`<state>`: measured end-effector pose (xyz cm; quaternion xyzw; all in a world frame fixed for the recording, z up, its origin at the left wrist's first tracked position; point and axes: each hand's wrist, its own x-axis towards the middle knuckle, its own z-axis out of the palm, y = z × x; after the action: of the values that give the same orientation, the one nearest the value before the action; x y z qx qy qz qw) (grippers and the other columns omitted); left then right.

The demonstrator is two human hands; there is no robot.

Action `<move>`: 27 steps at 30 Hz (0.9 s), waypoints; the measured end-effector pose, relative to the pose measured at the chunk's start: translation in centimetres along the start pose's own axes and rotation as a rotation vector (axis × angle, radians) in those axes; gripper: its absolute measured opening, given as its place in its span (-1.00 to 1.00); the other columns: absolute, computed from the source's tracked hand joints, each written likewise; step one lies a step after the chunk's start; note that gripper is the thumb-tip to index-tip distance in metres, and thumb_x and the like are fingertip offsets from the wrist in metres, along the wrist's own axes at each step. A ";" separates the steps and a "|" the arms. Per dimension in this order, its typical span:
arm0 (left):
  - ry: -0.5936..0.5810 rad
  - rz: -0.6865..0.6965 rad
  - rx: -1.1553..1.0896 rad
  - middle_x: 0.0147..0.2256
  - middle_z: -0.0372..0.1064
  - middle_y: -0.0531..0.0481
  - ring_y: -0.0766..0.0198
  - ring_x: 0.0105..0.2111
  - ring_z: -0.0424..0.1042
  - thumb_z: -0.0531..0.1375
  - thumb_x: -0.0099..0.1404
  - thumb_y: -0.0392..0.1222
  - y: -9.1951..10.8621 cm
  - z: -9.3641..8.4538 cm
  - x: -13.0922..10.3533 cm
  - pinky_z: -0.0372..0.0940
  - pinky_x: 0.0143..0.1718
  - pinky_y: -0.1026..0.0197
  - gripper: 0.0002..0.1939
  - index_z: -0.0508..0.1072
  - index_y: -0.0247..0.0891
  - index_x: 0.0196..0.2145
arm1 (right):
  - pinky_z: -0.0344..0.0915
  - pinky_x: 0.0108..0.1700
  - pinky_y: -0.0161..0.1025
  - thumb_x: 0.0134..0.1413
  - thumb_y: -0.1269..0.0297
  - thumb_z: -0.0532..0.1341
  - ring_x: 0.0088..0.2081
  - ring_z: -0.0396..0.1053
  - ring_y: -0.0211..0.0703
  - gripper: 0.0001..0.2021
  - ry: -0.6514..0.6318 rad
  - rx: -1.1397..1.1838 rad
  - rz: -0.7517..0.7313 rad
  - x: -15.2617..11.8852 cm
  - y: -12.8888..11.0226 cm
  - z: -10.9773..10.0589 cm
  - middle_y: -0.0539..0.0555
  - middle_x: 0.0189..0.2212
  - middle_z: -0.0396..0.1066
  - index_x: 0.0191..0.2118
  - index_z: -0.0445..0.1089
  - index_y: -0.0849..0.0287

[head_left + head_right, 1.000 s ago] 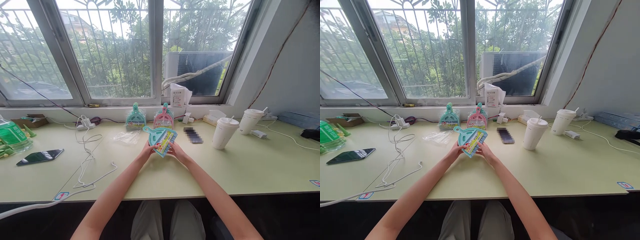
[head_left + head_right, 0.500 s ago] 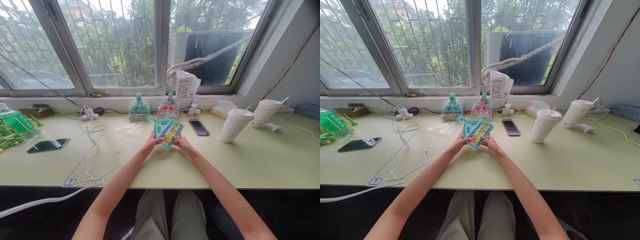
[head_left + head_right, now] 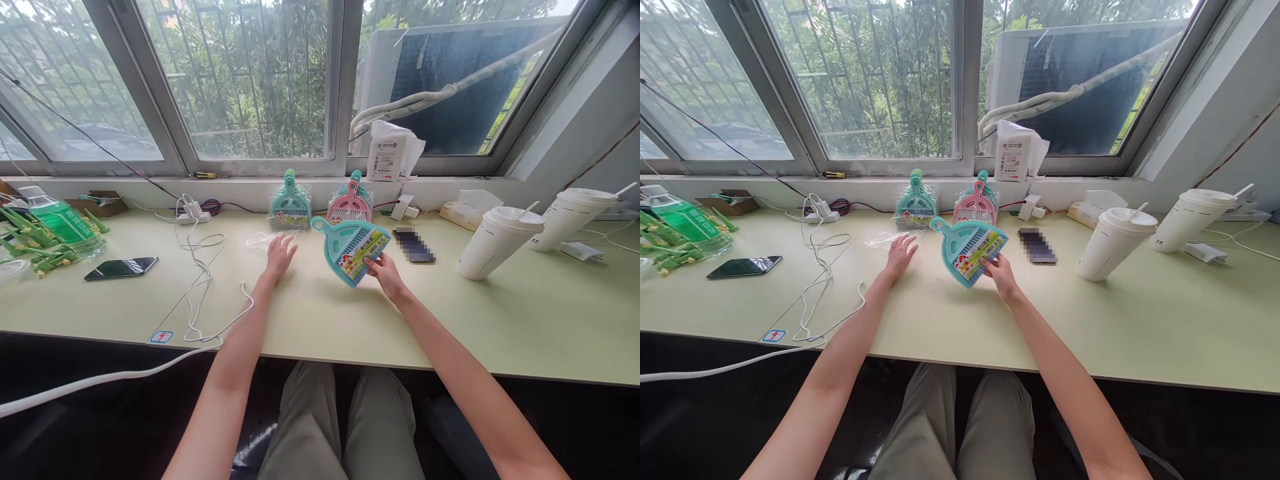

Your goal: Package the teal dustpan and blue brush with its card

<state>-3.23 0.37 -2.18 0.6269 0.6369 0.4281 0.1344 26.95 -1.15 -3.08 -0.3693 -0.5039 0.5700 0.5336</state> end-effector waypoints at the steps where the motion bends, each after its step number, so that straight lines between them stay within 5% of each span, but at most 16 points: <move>1: -0.012 -0.018 0.128 0.15 0.15 -0.15 -0.02 0.23 -0.07 0.12 0.22 -0.06 -0.9 -0.4 0.1 -0.20 0.20 -0.16 -0.65 0.39 -0.14 -0.05 | 0.42 -0.09 -0.02 -0.09 0.23 0.32 -0.23 0.48 -0.10 -0.69 0.014 -0.004 0.014 0.0 -0.1 -0.1 0.07 -0.23 0.49 -0.20 0.30 0.14; 4: -0.132 -0.008 0.343 0.07 0.25 -0.14 -0.02 0.14 0.10 0.03 0.27 -0.05 -1.9 -0.6 -0.1 -0.12 0.16 -0.13 -0.68 0.43 -0.12 -0.09 | 0.47 -0.20 -0.03 -0.05 0.29 0.28 -0.32 0.50 -0.11 -0.73 0.042 -0.021 0.078 0.0 -0.2 -0.3 0.07 -0.26 0.49 -0.19 0.28 0.15; 8: -0.224 0.072 0.283 -0.04 0.35 -0.08 0.08 0.00 0.26 -0.19 0.37 -0.02 -0.3 0.4 -0.5 0.13 0.01 0.06 -0.53 0.49 -0.11 -0.18 | 0.49 -0.31 -0.09 -0.03 0.35 0.25 -0.39 0.50 -0.12 -0.77 0.048 -0.039 0.161 0.1 0.0 -0.7 0.09 -0.34 0.51 -0.20 0.30 0.18; 12: -0.103 0.209 0.352 -0.09 0.36 -0.13 0.03 -0.04 0.27 0.02 0.29 0.01 0.3 1.0 -0.8 0.15 -0.02 0.05 -0.63 0.40 -0.13 -0.03 | 0.49 -0.35 -0.16 -0.05 0.37 0.26 -0.39 0.50 -0.11 -0.77 0.015 -0.030 0.238 0.2 0.1 -1.0 0.12 -0.32 0.53 -0.20 0.34 0.21; 15: -0.133 0.249 0.439 -0.11 0.37 -0.15 -0.02 -0.05 0.27 0.17 0.19 0.00 0.1 1.0 -1.0 0.16 -0.05 0.04 -0.68 0.46 -0.15 -0.13 | 0.48 -0.37 -0.20 -0.07 0.39 0.27 -0.39 0.51 -0.11 -0.78 -0.013 -0.030 0.278 -0.1 -0.1 -0.8 0.16 -0.30 0.53 -0.22 0.36 0.23; 20: -0.106 0.132 0.543 -0.25 0.41 -0.17 0.08 -0.20 0.36 0.02 0.27 -0.25 0.5 0.8 -0.8 0.22 -0.21 0.13 -0.75 0.51 -0.21 -0.34 | 0.48 -0.42 -0.22 -0.10 0.41 0.29 -0.41 0.51 -0.10 -0.77 -0.032 -0.072 0.285 -0.3 -0.2 -0.6 0.19 -0.30 0.53 -0.23 0.38 0.26; 27: 0.100 0.113 0.530 -0.29 0.39 -0.19 0.06 -0.23 0.36 -0.05 0.32 -0.23 1.5 1.1 -1.2 0.20 -0.27 0.13 -0.73 0.44 -0.25 -0.25 | 0.49 -0.38 -0.19 -0.07 0.36 0.28 -0.38 0.50 -0.12 -0.72 0.076 -0.083 0.099 -0.4 -0.6 0.0 0.13 -0.27 0.51 -0.18 0.31 0.20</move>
<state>-1.23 -0.54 -2.16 0.6528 0.6965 0.2838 -0.0898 27.20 -1.62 -2.56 -0.4368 -0.4876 0.5601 0.5077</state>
